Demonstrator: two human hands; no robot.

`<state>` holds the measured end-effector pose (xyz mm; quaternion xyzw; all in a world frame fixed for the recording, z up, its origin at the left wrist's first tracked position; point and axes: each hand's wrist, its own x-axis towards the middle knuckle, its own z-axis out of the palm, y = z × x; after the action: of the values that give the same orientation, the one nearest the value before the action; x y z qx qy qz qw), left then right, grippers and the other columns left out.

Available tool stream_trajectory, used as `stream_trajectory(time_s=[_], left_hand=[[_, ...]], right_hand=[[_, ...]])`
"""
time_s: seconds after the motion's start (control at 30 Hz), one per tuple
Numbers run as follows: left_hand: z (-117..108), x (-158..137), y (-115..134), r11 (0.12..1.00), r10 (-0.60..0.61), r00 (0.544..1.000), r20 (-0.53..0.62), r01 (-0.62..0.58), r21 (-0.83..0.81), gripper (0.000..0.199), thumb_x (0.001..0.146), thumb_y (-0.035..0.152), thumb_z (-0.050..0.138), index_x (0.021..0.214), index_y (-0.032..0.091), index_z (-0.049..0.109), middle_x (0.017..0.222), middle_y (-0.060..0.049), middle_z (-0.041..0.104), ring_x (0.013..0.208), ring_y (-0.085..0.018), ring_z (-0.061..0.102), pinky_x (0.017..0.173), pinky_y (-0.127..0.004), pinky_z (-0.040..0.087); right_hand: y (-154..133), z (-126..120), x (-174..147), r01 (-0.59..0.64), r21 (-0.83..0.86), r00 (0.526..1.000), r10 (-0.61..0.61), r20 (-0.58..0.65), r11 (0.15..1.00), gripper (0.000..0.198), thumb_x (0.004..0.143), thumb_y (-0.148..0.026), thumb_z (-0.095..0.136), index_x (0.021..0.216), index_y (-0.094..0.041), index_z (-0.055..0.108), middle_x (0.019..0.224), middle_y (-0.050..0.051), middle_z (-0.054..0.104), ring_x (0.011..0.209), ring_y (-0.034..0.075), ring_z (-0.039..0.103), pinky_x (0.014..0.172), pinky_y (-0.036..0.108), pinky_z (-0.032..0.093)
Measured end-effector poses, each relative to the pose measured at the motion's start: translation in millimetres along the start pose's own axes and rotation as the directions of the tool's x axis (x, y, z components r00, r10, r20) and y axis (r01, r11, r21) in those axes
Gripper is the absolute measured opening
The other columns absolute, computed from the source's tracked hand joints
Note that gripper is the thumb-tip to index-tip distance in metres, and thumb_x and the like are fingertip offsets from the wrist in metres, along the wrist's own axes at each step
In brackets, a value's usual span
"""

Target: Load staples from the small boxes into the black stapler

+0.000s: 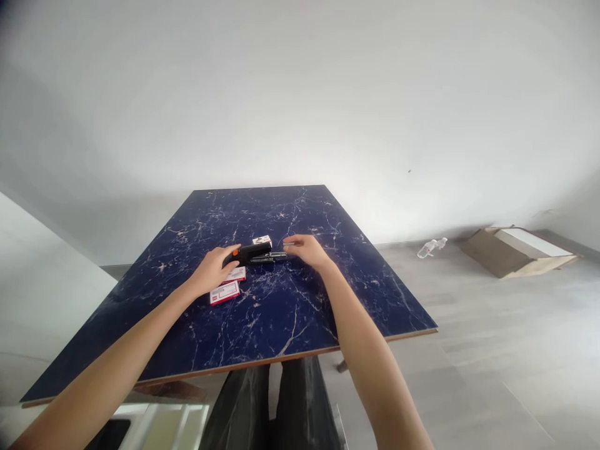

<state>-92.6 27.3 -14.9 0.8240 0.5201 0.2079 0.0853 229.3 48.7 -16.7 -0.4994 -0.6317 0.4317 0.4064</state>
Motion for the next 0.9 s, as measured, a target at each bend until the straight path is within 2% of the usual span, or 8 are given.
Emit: stream_trajectory(time_s=[0.13, 0.27, 0.43, 0.57, 0.77, 0.9], left_hand=[[1.2, -0.1, -1.0, 1.0, 0.008, 1.0, -0.013, -0.008, 0.009, 0.052, 0.097, 0.041, 0.049, 0.147, 0.026, 0.05, 0.122, -0.014, 0.067, 0.115, -0.033, 0.059, 0.096, -0.049, 0.046], [1.5, 0.0, -0.5, 1.0, 0.007, 1.0, -0.02, -0.007, 0.018, 0.052, 0.097, 0.041, 0.05, 0.146, 0.024, 0.05, 0.12, -0.014, 0.069, 0.114, -0.033, 0.061, 0.1, -0.051, 0.044], [2.9, -0.5, -0.4, 1.0, -0.004, 1.0, -0.015, 0.004, -0.002, 0.053, 0.097, 0.043, 0.049, 0.146, 0.024, 0.049, 0.124, -0.013, 0.068, 0.115, -0.033, 0.061, 0.101, -0.052, 0.044], [2.9, 0.5, 2.2, 1.0, 0.013, 0.999, -0.044, -0.013, 0.002, 0.05, 0.096, 0.039, 0.051, 0.144, 0.023, 0.053, 0.127, -0.012, 0.069, 0.118, -0.033, 0.061, 0.105, -0.053, 0.041], [1.6, 0.9, 6.8, 1.0, -0.002, 0.998, -0.066, 0.001, -0.016, 0.047, 0.093, 0.038, 0.055, 0.138, 0.023, 0.058, 0.125, -0.01, 0.071, 0.115, -0.034, 0.063, 0.104, -0.053, 0.042], [-0.1, -0.1, 9.6, 1.0, -0.008, 0.997, -0.071, 0.007, -0.018, 0.047, 0.093, 0.036, 0.055, 0.138, 0.023, 0.058, 0.125, -0.01, 0.071, 0.116, -0.034, 0.063, 0.103, -0.051, 0.044]], right_hand=[[-5.8, 8.3, -1.0, 0.045, -0.009, 0.997, -0.045, -0.064, 0.999, 0.034, 0.085, -0.034, 0.069, 0.115, -0.019, 0.07, 0.09, 0.005, 0.076, 0.082, 0.018, 0.073, 0.084, 0.033, 0.058], [-10.7, 12.8, -2.0, 0.067, -0.141, 0.984, -0.089, -0.153, 0.988, 0.029, 0.084, -0.041, 0.067, 0.104, -0.02, 0.074, 0.085, 0.004, 0.075, 0.078, 0.019, 0.071, 0.082, 0.034, 0.056], [-14.9, 14.5, -5.0, 0.063, -0.207, 0.993, -0.083, -0.089, 0.976, 0.031, 0.079, -0.033, 0.072, 0.107, -0.021, 0.075, 0.097, 0.006, 0.076, 0.084, 0.019, 0.071, 0.081, 0.031, 0.054], [-17.6, 16.3, -7.0, 0.049, -0.276, 0.991, -0.081, -0.107, 0.96, 0.026, 0.078, -0.028, 0.07, 0.103, -0.022, 0.076, 0.092, 0.004, 0.076, 0.081, 0.019, 0.07, 0.08, 0.031, 0.053], [-23.4, 20.1, -10.1, 0.11, -0.402, 0.981, -0.164, -0.103, 0.909, 0.025, 0.082, -0.036, 0.068, 0.103, -0.025, 0.076, 0.09, 0.002, 0.074, 0.08, 0.017, 0.066, 0.078, 0.03, 0.05], [-23.9, 24.5, -10.6, 0.125, -0.424, 0.982, -0.173, -0.078, 0.897, 0.023, 0.081, -0.031, 0.069, 0.103, -0.026, 0.074, 0.095, 0.001, 0.075, 0.084, 0.017, 0.065, 0.078, 0.028, 0.049]])
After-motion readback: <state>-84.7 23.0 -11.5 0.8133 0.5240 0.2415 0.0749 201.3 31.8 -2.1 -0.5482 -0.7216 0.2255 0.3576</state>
